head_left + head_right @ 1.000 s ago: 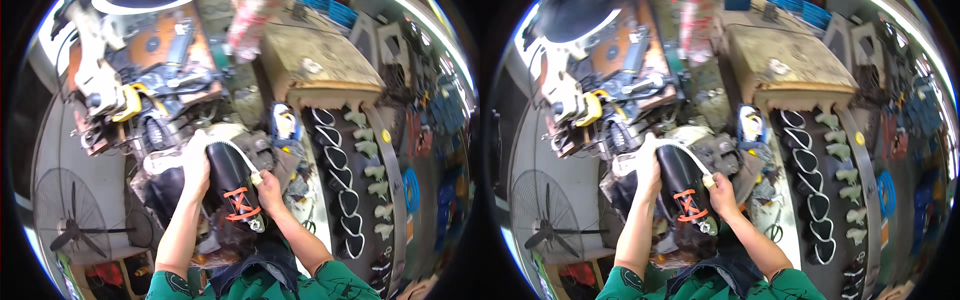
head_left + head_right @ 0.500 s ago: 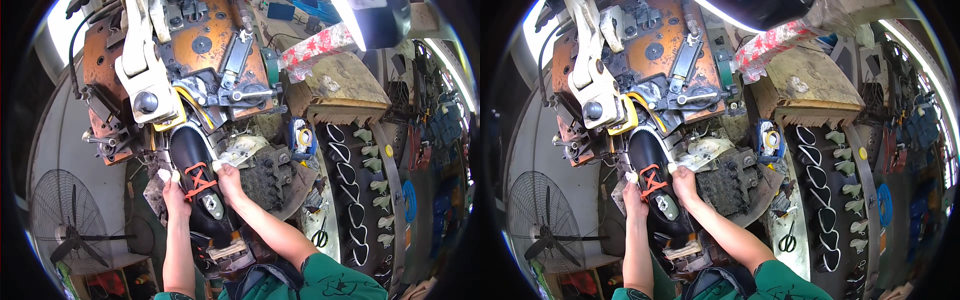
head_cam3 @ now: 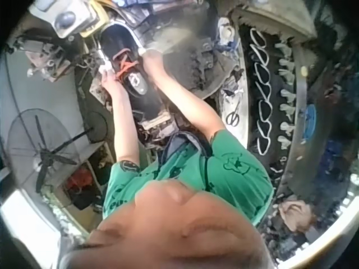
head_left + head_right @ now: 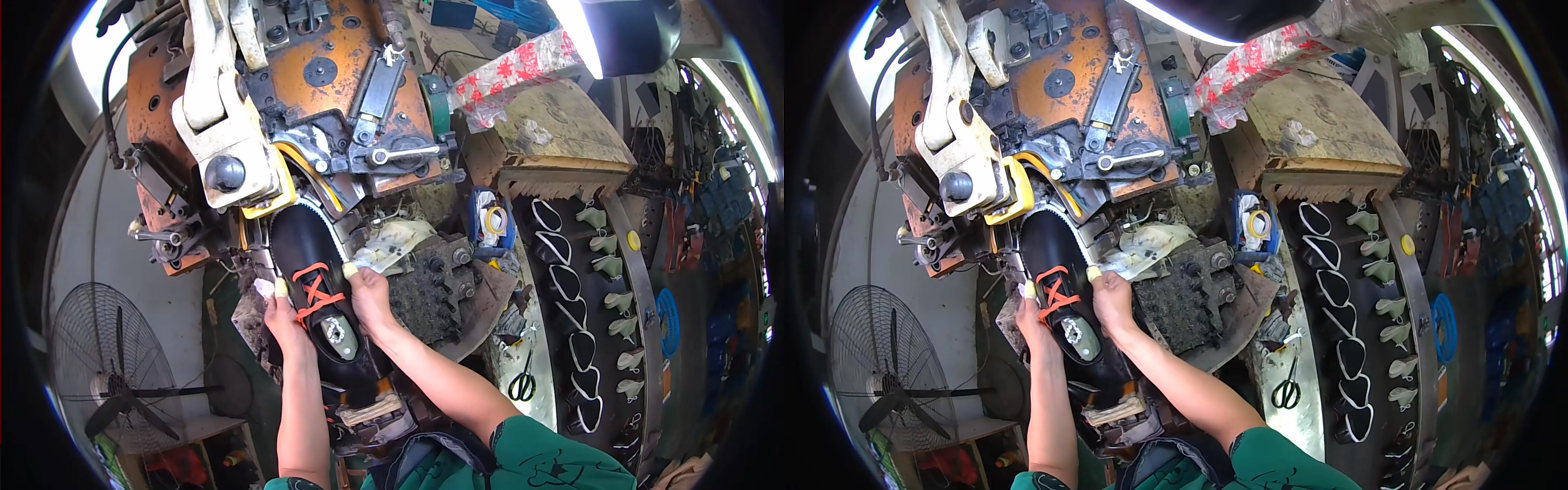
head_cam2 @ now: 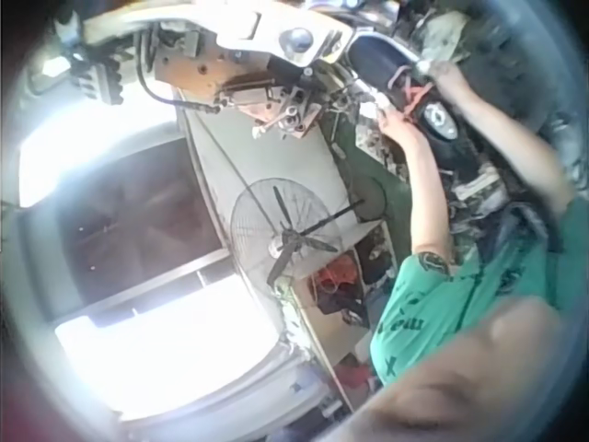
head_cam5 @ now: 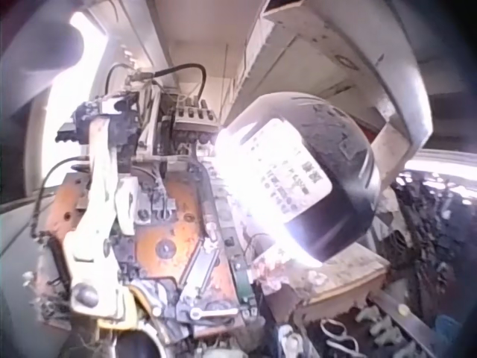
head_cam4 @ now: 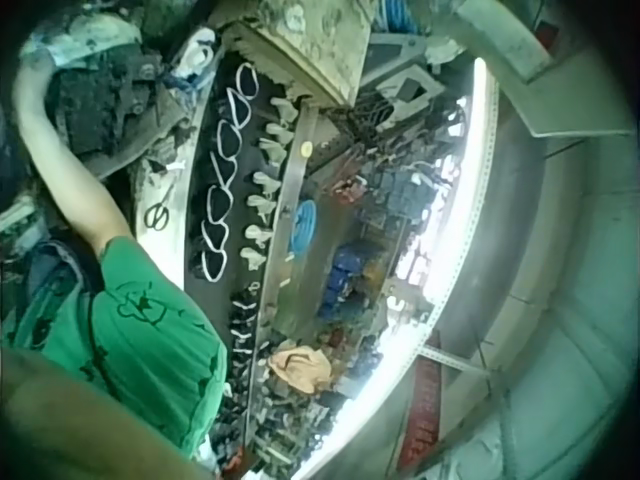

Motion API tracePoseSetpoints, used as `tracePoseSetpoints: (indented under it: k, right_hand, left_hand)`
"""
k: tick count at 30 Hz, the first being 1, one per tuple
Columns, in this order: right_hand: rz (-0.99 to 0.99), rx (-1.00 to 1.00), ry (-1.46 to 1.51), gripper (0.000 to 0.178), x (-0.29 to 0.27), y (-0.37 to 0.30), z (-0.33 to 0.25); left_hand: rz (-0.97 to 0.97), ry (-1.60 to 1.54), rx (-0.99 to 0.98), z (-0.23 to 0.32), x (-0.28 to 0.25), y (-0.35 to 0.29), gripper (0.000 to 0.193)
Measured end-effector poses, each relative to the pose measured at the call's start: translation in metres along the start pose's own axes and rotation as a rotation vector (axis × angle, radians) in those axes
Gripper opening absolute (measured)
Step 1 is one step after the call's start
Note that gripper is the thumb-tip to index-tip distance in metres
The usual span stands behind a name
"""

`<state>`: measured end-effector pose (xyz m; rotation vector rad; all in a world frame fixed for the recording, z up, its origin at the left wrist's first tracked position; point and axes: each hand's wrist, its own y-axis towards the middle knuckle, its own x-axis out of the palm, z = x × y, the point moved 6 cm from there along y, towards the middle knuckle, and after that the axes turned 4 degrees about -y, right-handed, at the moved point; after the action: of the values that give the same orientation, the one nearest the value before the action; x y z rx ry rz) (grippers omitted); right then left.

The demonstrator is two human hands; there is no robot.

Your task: The person picks shoe lasts and uppers from a conveyor belt, fits the uppers onto the lasts, and processes them in a toe lasting machine.

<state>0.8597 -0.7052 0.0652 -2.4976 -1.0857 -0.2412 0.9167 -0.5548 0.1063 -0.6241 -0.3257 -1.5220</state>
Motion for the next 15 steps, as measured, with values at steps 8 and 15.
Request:
tracePoseSetpoints:
  k: [8,15]
  right_hand:
    - [0.007,-0.091,-0.038,0.016,-0.001,0.003,0.005]
    - [0.006,0.17,0.184,0.016,-0.049,-0.038,0.008]
  left_hand:
    - [-0.014,0.05,0.008,-0.021,-0.018,-0.005,0.027]
    - [-0.401,0.892,-0.009,-0.068,-0.111,-0.013,0.021]
